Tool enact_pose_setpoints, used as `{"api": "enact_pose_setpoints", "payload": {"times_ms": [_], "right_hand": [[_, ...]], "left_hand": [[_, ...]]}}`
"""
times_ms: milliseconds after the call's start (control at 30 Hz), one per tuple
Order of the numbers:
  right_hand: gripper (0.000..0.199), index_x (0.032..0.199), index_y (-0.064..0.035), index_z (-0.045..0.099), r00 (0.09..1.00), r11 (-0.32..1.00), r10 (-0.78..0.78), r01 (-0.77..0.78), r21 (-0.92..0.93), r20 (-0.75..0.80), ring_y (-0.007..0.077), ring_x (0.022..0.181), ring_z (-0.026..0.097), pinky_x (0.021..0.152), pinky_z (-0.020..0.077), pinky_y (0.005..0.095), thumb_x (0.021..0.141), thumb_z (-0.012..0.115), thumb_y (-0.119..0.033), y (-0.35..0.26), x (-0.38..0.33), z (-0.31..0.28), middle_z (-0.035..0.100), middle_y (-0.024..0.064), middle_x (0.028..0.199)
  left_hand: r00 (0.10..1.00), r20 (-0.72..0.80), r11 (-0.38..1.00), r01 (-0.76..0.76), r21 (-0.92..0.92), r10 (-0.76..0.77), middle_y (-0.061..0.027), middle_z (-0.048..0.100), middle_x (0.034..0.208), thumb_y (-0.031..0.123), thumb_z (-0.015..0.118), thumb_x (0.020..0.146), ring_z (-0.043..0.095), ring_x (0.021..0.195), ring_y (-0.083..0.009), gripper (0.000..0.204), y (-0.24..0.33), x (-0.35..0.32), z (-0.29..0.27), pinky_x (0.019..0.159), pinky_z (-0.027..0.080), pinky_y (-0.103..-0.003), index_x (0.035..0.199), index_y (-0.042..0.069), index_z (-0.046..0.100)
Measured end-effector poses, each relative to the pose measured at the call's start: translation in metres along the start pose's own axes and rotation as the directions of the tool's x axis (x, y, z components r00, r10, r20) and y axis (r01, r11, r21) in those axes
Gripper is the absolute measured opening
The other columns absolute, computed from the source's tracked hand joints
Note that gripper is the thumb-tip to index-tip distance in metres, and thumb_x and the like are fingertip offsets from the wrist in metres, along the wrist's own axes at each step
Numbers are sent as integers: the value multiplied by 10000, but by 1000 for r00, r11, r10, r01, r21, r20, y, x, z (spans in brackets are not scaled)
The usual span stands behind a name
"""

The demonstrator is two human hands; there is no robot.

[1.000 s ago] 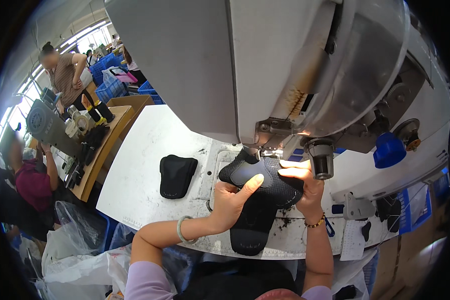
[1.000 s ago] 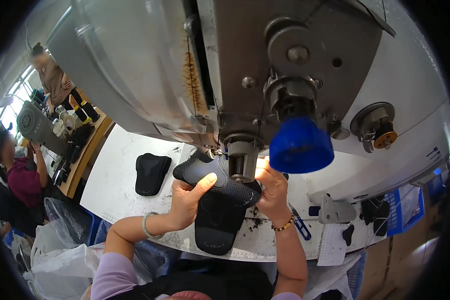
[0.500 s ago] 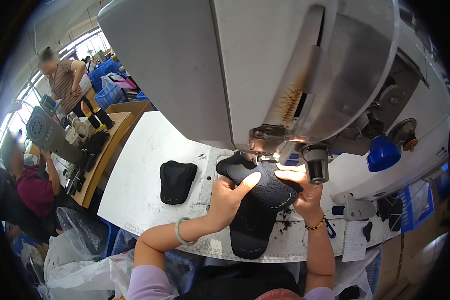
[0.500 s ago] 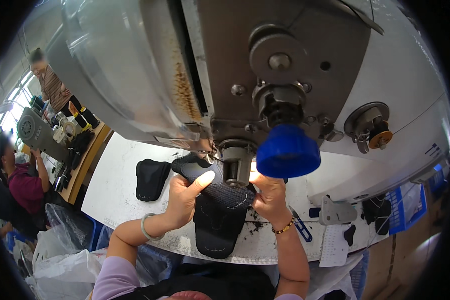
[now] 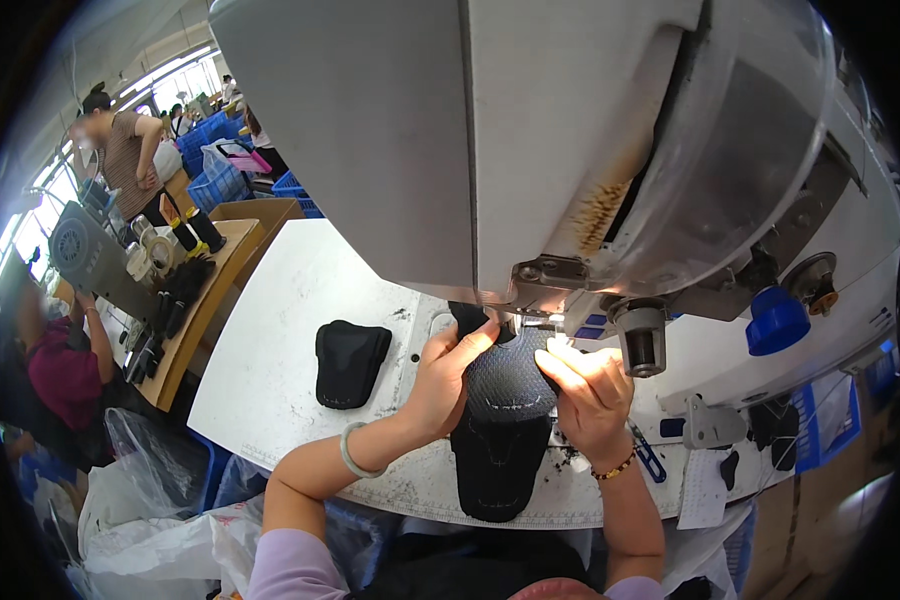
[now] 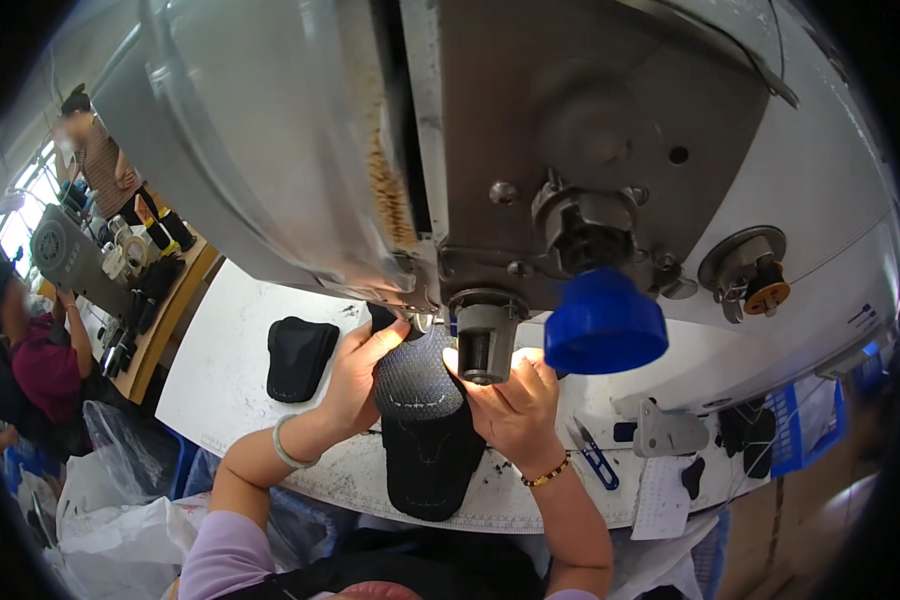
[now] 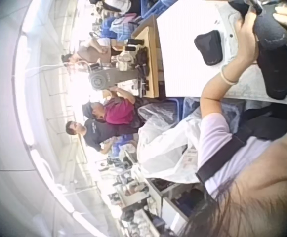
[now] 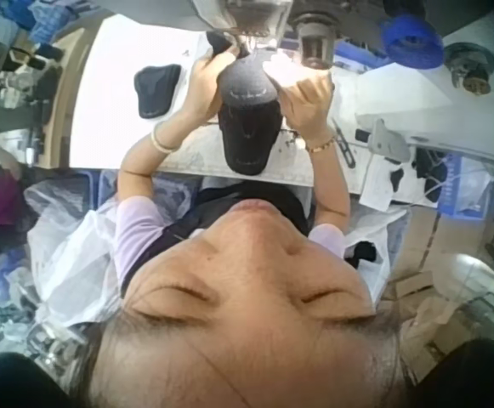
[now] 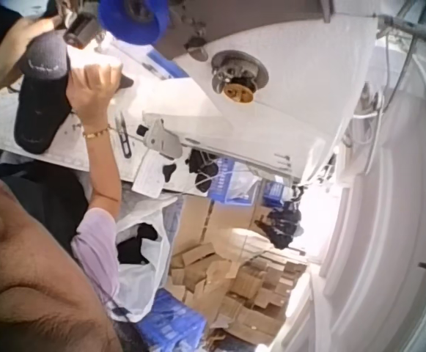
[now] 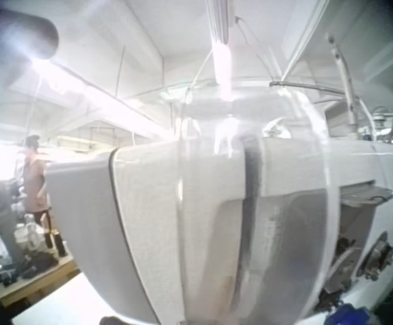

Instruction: The person operates an industrial sewing machine to stitch black textured fabric pieces. They guide the fabric under the needle, pause to reposition it, and trim excess thread with scissors. The person handles multiple similar fabric pieces, sewing each one individually.

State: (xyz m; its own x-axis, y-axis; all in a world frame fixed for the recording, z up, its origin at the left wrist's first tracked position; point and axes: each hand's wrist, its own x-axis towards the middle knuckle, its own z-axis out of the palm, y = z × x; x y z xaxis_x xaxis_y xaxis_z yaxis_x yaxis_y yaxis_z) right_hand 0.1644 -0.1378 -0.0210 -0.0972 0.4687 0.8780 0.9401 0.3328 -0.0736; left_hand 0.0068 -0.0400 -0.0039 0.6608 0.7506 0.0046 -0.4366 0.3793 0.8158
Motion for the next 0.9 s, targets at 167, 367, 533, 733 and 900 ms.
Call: {"api": "enact_pose_setpoints", "payload": {"times_ms": [167,367,533,733,900], "right_hand": [[266,947,-54,647,999,996,-5,9,84,-55,225,772,582,683,444,335,710,601,58,6,-2,4,640,80,977],[254,943,-33,600,997,993,16,-7,118,-70,263,788,603,663,454,340,719,604,88,8,-4,6,628,116,942],[185,844,-59,544,993,992,20,-5,128,-118,256,693,481,621,389,373,703,636,18,13,-4,12,472,84,778],[198,961,7,571,941,965,259,-244,94,-220,211,815,568,752,469,315,793,515,95,22,-11,8,605,107,950],[206,972,0,576,881,908,419,-406,104,-218,257,857,577,722,475,314,780,575,74,35,-3,1,609,123,984]], "left_hand": [[1000,-14,1000,-12,29,13,-49,612,966,190,532,942,590,841,-99,233,1,0,-1,743,485,-244,1049,-13,570],[995,-55,994,-80,75,84,-54,613,980,178,556,926,589,856,-96,231,6,-3,6,740,486,-239,1059,-9,573],[991,-40,983,-119,137,126,-50,626,939,162,574,914,593,831,-95,209,10,0,2,732,489,-240,1023,-15,592],[988,-94,991,-111,81,118,-77,647,944,141,599,899,614,791,-114,228,7,2,-10,697,516,-238,1040,-38,605],[947,-275,968,-99,232,163,-158,653,976,134,598,884,663,828,-194,334,59,-19,-91,763,557,-291,1099,-115,544]]}}
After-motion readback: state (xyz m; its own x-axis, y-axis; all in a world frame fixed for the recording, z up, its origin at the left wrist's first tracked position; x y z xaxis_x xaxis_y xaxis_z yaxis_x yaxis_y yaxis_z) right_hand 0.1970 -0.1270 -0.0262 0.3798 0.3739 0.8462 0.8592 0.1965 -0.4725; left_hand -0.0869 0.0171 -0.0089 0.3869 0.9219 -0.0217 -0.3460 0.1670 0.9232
